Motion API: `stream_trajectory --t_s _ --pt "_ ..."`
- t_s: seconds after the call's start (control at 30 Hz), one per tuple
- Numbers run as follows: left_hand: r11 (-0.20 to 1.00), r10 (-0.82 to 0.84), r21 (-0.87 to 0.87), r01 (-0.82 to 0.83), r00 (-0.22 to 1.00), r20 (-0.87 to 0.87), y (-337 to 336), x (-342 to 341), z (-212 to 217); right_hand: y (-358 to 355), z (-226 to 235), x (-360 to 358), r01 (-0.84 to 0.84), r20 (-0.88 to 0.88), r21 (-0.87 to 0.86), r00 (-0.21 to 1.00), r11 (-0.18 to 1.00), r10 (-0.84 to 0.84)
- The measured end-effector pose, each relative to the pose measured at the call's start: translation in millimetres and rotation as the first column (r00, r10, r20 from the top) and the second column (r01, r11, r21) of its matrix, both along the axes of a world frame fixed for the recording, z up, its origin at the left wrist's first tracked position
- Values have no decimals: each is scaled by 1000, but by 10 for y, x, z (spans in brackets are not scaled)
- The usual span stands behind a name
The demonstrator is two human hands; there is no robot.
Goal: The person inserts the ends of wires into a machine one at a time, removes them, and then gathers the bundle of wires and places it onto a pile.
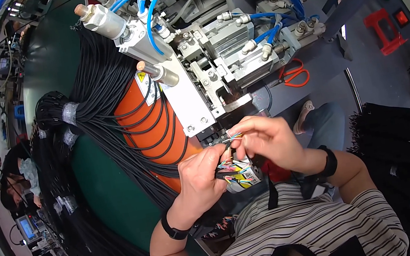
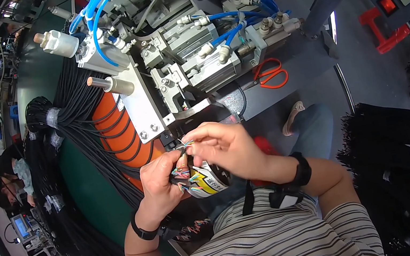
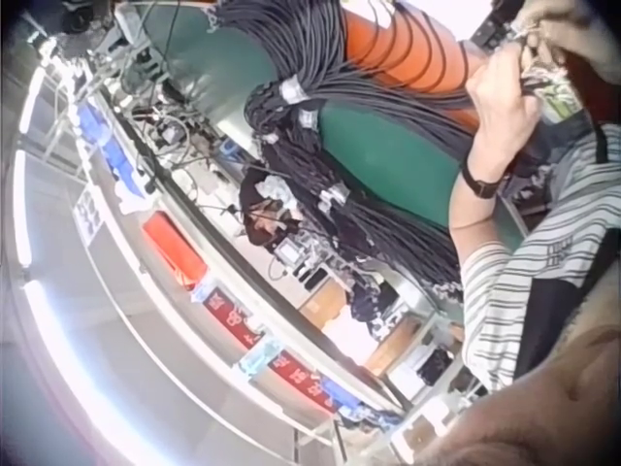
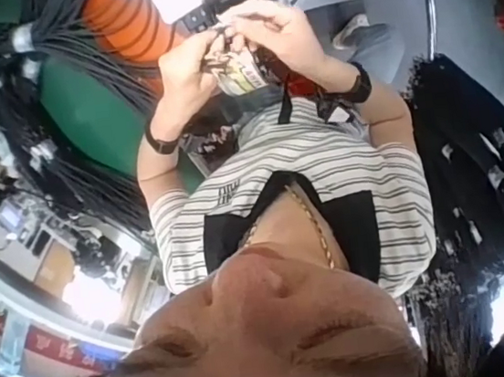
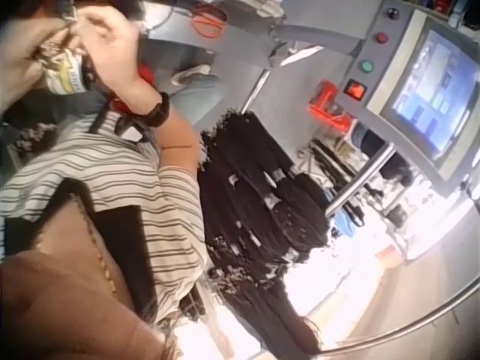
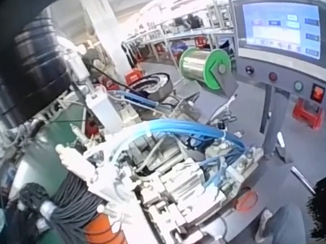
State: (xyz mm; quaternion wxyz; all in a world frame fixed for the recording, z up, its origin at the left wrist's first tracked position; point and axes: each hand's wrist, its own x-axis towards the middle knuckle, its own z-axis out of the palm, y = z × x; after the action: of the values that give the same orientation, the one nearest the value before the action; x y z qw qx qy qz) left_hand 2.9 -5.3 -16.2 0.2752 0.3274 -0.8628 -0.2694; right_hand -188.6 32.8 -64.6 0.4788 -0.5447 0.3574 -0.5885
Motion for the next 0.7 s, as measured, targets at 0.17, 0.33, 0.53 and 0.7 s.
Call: stream_trajectory --t_s 0.17,0.33,0.53,0.7 --pt "993 -37 109 38 999 -16 -24 48 42 -110 34 -173 -476 564 415 803 776 191" --pt "929 -112 343 141 988 -102 -108 98 71 -151 -87 -215 -546 602 365 756 754 256" --pt "726 -164 627 282 957 -239 -193 256 73 -225 -20 -234 -592 522 283 755 754 397" --pt "621 -106 723 302 947 -304 -202 237 141 -255 65 -229 -574 447 311 792 757 417"
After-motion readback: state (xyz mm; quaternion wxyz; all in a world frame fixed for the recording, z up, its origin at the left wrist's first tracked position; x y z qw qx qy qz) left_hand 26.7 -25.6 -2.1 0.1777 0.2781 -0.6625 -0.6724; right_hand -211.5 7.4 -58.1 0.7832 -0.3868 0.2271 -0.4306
